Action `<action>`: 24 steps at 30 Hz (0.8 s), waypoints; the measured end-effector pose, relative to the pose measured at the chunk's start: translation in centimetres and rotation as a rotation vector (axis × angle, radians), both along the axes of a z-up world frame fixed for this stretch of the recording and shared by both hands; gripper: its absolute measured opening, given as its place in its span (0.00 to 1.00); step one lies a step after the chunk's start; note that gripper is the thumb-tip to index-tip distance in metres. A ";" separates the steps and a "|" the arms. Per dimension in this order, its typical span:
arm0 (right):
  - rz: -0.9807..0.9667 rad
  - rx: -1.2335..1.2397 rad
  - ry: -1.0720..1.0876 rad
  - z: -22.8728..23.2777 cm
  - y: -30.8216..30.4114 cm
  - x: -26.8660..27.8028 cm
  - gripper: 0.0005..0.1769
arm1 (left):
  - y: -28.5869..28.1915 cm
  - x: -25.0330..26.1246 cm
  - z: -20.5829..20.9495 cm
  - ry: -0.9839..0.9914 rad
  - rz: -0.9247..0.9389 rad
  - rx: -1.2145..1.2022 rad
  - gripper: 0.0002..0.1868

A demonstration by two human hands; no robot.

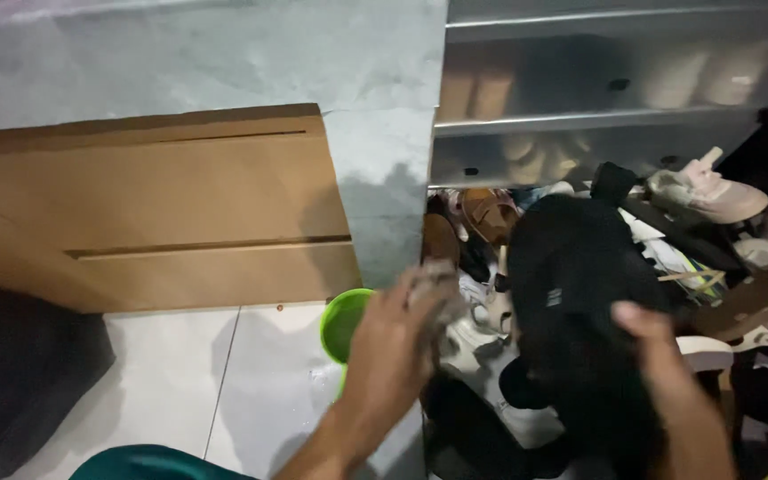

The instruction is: The person sits on the floor and wipes a black sneaker with a cloth dipped in a green cup of liquid. They then place the shoe on a transparent shoe rack and proceed to wipe a black slip-on shoe with the same cloth.

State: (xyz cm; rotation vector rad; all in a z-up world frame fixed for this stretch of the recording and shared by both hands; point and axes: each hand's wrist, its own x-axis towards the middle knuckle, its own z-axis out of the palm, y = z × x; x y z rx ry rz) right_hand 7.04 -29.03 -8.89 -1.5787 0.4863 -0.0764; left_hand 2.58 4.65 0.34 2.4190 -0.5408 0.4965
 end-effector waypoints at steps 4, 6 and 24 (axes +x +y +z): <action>0.062 0.140 0.400 10.9 10.5 -2.2 0.23 | 0.1 -0.4 4.2 -0.170 -0.123 -0.049 0.38; 0.114 0.190 0.544 14.5 13.9 -3.6 0.29 | -0.2 -0.6 4.1 -0.235 -0.189 -0.043 0.37; 0.337 -0.053 0.754 12.7 14.8 -4.4 0.34 | 0.2 2.4 -1.2 -0.354 -0.164 0.181 0.19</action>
